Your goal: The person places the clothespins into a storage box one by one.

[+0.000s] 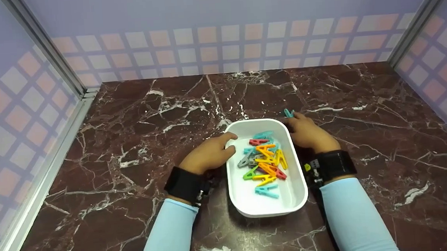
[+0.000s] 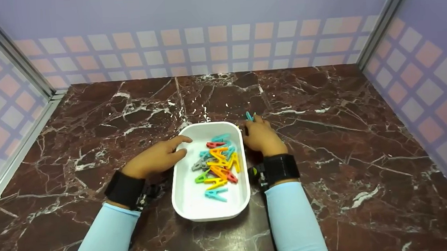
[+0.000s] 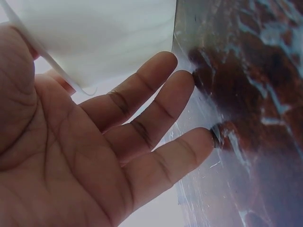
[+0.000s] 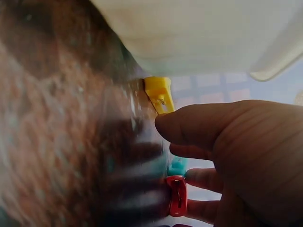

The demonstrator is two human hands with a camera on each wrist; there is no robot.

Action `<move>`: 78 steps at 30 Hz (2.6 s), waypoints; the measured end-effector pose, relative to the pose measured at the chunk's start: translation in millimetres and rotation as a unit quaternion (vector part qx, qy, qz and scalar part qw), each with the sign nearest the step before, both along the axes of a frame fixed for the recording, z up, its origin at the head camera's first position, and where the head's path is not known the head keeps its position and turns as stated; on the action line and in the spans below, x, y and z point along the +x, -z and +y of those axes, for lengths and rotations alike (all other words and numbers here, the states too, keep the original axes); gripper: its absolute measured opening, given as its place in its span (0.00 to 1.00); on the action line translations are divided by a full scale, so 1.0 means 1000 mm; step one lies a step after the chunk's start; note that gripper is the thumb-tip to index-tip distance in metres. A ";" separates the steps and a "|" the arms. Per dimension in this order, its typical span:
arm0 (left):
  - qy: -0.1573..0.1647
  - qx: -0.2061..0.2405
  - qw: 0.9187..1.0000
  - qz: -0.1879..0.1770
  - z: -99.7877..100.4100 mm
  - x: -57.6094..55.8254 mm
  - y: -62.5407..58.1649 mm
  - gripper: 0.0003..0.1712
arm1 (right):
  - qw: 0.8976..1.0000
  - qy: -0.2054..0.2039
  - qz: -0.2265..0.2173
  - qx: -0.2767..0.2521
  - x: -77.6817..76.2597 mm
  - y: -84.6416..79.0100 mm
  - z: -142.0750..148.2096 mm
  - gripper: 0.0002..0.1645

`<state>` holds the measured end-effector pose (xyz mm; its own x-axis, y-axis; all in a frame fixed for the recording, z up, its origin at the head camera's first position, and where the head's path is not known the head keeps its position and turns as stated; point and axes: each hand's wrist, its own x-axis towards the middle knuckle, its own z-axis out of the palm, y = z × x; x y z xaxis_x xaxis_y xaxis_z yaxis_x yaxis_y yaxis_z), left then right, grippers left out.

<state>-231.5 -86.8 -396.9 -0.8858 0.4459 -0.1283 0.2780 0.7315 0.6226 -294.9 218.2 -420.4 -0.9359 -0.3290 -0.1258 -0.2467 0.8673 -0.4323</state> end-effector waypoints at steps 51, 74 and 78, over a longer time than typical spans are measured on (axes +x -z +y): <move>0.006 -0.004 1.000 0.003 0.001 0.000 -0.002 0.28 | 0.994 0.092 0.054 -0.008 0.014 -0.008 0.019 0.15; -0.001 -0.006 1.000 0.006 0.001 0.001 0.000 0.27 | 0.994 0.075 -0.072 -0.031 0.024 -0.022 0.022 0.20; -0.001 -0.004 1.000 0.003 0.001 0.000 0.000 0.27 | 0.993 0.072 -0.083 -0.049 0.029 -0.029 0.023 0.20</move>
<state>-231.2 -86.1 -397.2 -0.8878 0.4423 -0.1267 0.2792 0.7368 0.6157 -266.1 241.3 -391.1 -0.9431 -0.2114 -0.2568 -0.0409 0.8399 -0.5413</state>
